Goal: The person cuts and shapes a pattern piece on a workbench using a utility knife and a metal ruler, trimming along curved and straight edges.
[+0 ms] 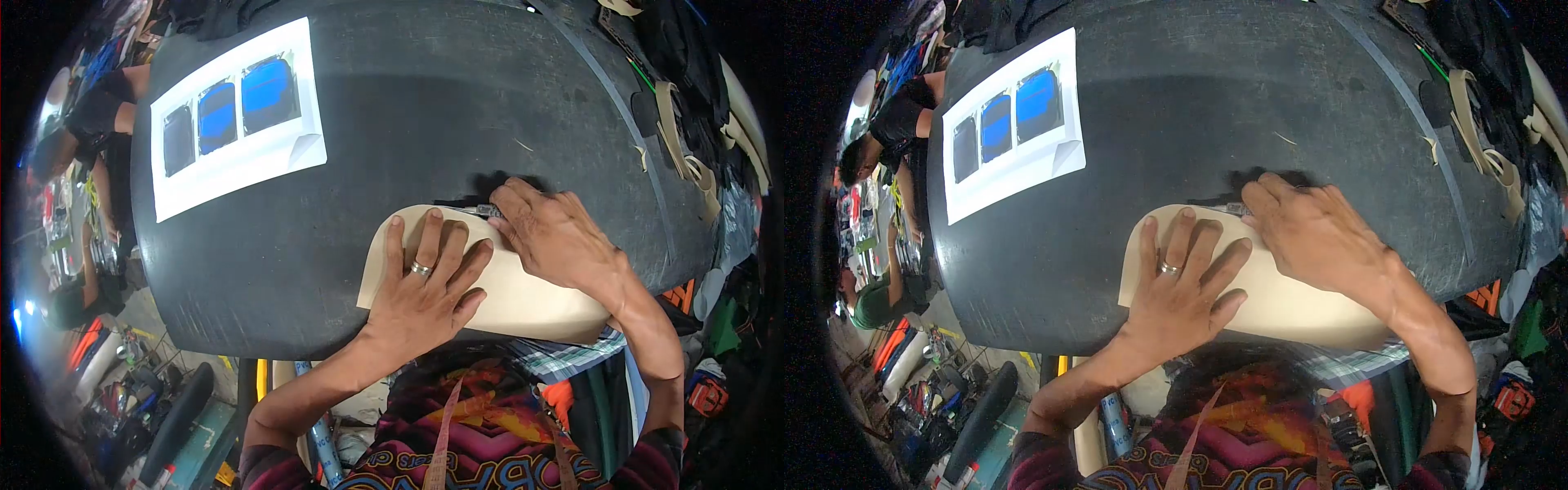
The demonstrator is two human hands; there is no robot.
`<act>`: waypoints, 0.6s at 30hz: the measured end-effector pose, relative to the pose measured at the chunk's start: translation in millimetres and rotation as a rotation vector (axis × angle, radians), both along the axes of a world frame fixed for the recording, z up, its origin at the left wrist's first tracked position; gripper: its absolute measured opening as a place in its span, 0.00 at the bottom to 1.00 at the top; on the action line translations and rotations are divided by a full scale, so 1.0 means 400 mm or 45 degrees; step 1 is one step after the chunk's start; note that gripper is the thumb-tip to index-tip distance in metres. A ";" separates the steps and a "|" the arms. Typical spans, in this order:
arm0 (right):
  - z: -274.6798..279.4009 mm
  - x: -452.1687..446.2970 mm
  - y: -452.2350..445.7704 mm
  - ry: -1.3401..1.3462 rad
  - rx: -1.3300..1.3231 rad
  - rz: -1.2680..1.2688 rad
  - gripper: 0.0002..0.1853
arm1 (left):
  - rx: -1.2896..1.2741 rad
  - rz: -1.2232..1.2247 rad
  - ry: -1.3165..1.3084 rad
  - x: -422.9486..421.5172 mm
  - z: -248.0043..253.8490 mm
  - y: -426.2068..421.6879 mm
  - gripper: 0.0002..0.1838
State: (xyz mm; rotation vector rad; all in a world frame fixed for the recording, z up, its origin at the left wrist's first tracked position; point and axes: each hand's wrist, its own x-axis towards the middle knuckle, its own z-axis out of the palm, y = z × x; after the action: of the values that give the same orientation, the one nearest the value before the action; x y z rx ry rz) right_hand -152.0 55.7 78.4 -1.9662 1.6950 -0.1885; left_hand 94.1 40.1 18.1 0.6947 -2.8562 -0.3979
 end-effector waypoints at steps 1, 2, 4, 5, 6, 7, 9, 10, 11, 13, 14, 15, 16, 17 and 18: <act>0.000 0.001 -0.001 -0.001 0.009 0.000 0.09 | -0.002 0.001 0.005 0.000 0.000 0.000 0.34; -0.001 0.001 -0.001 -0.003 0.010 0.001 0.09 | -0.001 0.001 0.003 0.000 0.000 0.000 0.34; -0.003 0.002 -0.002 -0.003 -0.007 0.011 0.09 | 0.009 0.002 0.005 0.000 0.000 0.000 0.34; -0.002 0.003 -0.001 -0.004 -0.006 0.009 0.09 | 0.010 0.001 0.005 0.000 -0.001 0.001 0.34; -0.001 0.005 -0.002 0.007 0.013 0.002 0.09 | 0.014 0.001 0.011 0.001 -0.003 0.002 0.34; 0.000 0.006 -0.002 0.018 0.033 -0.005 0.09 | 0.017 0.002 0.017 0.001 -0.004 0.002 0.34; 0.004 0.008 -0.004 0.027 0.047 0.003 0.08 | 0.017 0.002 0.018 0.001 -0.001 0.000 0.33; 0.008 0.009 -0.005 0.038 0.057 0.013 0.08 | 0.013 0.004 0.020 0.000 0.000 -0.001 0.33; 0.012 0.012 -0.006 0.037 0.058 0.012 0.08 | 0.013 0.003 0.020 0.000 0.002 -0.001 0.33; 0.022 0.018 -0.006 0.019 0.104 -0.008 0.09 | 0.013 0.009 0.007 -0.001 0.003 -0.001 0.33; 0.025 0.020 -0.008 0.019 0.106 -0.010 0.09 | 0.015 0.006 0.007 -0.001 0.003 -0.001 0.33; 0.026 0.020 -0.011 0.028 0.125 -0.008 0.09 | 0.014 0.008 0.014 -0.001 0.002 -0.001 0.33; 0.027 0.020 -0.012 0.037 0.145 -0.005 0.09 | 0.014 0.010 0.022 0.000 0.001 0.000 0.33; 0.023 0.019 -0.011 0.036 0.147 -0.008 0.09 | 0.015 0.007 0.022 0.000 0.000 0.000 0.33; 0.018 0.018 -0.009 0.039 0.151 -0.011 0.08 | 0.015 0.010 0.026 0.000 -0.002 0.001 0.33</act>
State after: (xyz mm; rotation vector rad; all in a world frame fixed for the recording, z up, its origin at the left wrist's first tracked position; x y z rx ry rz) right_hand -144.9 52.2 85.7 -1.8839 1.6942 -0.0600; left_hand 94.0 40.6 17.3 0.7001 -2.8335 -0.4190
